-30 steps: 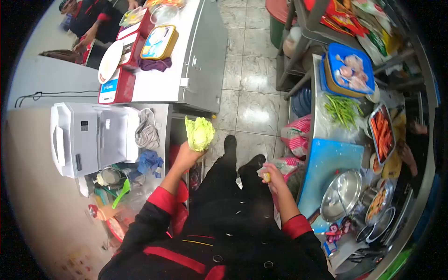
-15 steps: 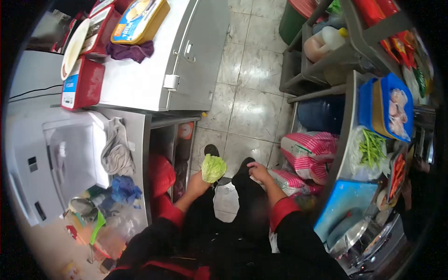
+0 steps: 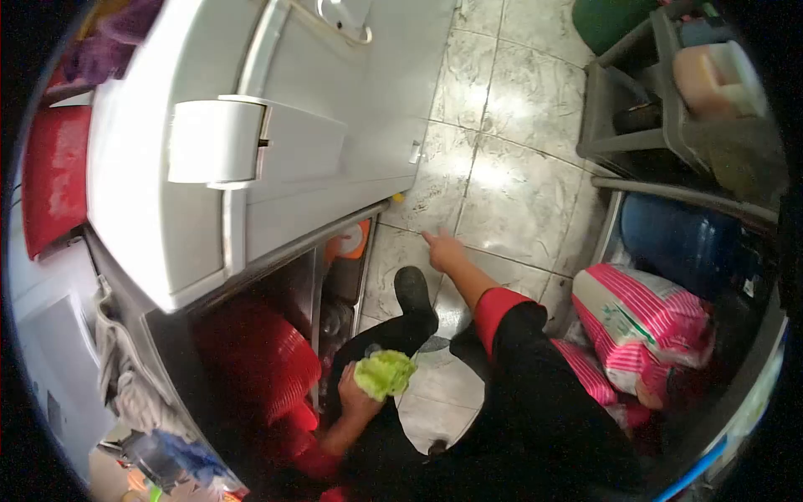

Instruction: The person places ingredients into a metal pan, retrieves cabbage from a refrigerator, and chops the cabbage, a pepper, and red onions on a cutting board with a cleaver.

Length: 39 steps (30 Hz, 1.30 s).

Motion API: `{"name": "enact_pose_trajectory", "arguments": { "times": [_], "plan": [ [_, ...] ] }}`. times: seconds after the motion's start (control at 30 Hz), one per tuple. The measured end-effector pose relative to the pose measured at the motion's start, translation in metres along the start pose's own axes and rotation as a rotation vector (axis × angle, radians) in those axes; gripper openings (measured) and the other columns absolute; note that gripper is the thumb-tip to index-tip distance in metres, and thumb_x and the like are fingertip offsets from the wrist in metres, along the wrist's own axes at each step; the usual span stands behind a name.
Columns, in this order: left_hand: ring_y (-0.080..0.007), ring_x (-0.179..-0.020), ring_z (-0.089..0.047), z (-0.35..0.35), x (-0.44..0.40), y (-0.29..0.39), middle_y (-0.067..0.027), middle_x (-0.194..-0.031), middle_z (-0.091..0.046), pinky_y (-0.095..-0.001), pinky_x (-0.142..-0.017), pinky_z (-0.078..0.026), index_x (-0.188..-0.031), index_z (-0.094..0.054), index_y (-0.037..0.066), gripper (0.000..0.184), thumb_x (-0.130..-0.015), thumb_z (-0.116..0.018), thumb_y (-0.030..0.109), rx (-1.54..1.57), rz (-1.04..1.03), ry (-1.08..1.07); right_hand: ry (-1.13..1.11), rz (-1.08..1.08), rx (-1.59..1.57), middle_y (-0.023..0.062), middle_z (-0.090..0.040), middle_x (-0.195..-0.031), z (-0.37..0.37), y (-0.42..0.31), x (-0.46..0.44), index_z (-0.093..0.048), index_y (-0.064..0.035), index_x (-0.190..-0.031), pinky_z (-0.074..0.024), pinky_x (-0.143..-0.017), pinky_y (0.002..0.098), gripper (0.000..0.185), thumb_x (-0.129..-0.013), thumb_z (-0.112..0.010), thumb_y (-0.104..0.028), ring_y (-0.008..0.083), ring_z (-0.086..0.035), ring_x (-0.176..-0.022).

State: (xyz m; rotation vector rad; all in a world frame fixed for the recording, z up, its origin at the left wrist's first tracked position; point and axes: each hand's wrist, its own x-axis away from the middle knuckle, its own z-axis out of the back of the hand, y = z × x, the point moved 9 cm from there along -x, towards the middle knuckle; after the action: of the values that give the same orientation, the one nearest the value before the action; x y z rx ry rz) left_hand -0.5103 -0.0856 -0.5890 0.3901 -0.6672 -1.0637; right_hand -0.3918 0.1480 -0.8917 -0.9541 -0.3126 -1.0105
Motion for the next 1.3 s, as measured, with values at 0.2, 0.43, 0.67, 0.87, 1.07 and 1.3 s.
{"name": "enact_pose_trajectory", "arguments": {
  "times": [0.2, 0.43, 0.67, 0.87, 1.07, 1.3],
  "plan": [
    [-0.0202, -0.084, -0.067, -0.025, 0.051, -0.093, -0.0095, -0.098, -0.066, -0.0374, -0.076, -0.057, -0.102, -0.059, 0.003, 0.022, -0.097, -0.051, 0.022, 0.850, 0.522, 0.119, 0.070, 0.026, 0.090, 0.0268, -0.029, -0.153, -0.063, -0.034, -0.143, -0.043, -0.0241, -0.148, -0.0535, -0.089, 0.0460, 0.057, -0.092, -0.053, -0.018, 0.0408, -0.064, -0.105],
    [-0.0210, -0.084, -0.067, -0.033, 0.070, -0.120, -0.0103, -0.096, -0.066, -0.0385, -0.077, -0.058, -0.103, -0.059, 0.002, 0.028, -0.100, -0.045, 0.026, 0.892, 0.707, 0.121, 0.217, -0.213, -0.282, 0.0245, -0.049, -0.140, -0.096, -0.007, -0.213, -0.064, -0.0040, -0.123, -0.0532, -0.087, 0.0439, 0.036, -0.097, -0.050, -0.025, 0.0352, -0.065, -0.108],
    [-0.0319, -0.100, -0.067, -0.024, -0.032, -0.052, -0.0146, -0.108, -0.070, -0.0451, -0.087, -0.053, -0.108, -0.067, 0.005, 0.036, -0.093, -0.056, 0.036, 0.854, 0.307, 0.018, 0.404, -0.076, -0.351, 0.0202, -0.061, -0.111, -0.044, -0.010, -0.066, -0.064, -0.0105, -0.120, -0.0507, -0.085, 0.0495, 0.039, -0.082, -0.061, -0.016, 0.0400, -0.062, -0.099],
    [-0.0335, -0.093, -0.070, 0.020, -0.083, 0.072, -0.0216, -0.100, -0.071, -0.0389, -0.081, -0.052, -0.108, -0.066, -0.004, 0.027, -0.086, -0.069, 0.012, 0.188, 0.093, 0.093, 0.312, -0.423, -0.435, 0.0248, -0.058, -0.109, 0.056, -0.031, 0.212, -0.058, -0.0085, -0.112, -0.0511, -0.083, 0.0554, 0.027, -0.098, -0.047, -0.029, 0.0472, -0.061, -0.096],
    [-0.0350, -0.093, -0.071, 0.065, -0.040, 0.294, -0.0228, -0.097, -0.071, -0.0396, -0.079, -0.052, -0.105, -0.067, -0.004, 0.026, -0.084, -0.070, 0.011, 0.259, -0.215, -0.175, 0.583, -0.505, -0.670, 0.0235, -0.058, -0.104, 0.193, -0.063, 0.467, -0.052, -0.0112, -0.111, -0.0501, -0.080, 0.0544, 0.025, -0.093, -0.055, -0.027, 0.0457, -0.062, -0.091],
    [-0.0358, -0.092, -0.070, 0.067, 0.032, 0.554, -0.0221, -0.098, -0.071, -0.0388, -0.077, -0.052, -0.103, -0.068, -0.002, 0.026, -0.084, -0.069, 0.015, 0.211, -0.725, -0.623, 1.018, -0.272, -0.936, 0.0140, -0.063, -0.112, 0.317, -0.106, 0.729, -0.058, -0.0091, -0.122, -0.0509, -0.083, 0.0384, 0.041, -0.083, -0.065, -0.019, 0.0291, -0.064, -0.097]
  ]
}}
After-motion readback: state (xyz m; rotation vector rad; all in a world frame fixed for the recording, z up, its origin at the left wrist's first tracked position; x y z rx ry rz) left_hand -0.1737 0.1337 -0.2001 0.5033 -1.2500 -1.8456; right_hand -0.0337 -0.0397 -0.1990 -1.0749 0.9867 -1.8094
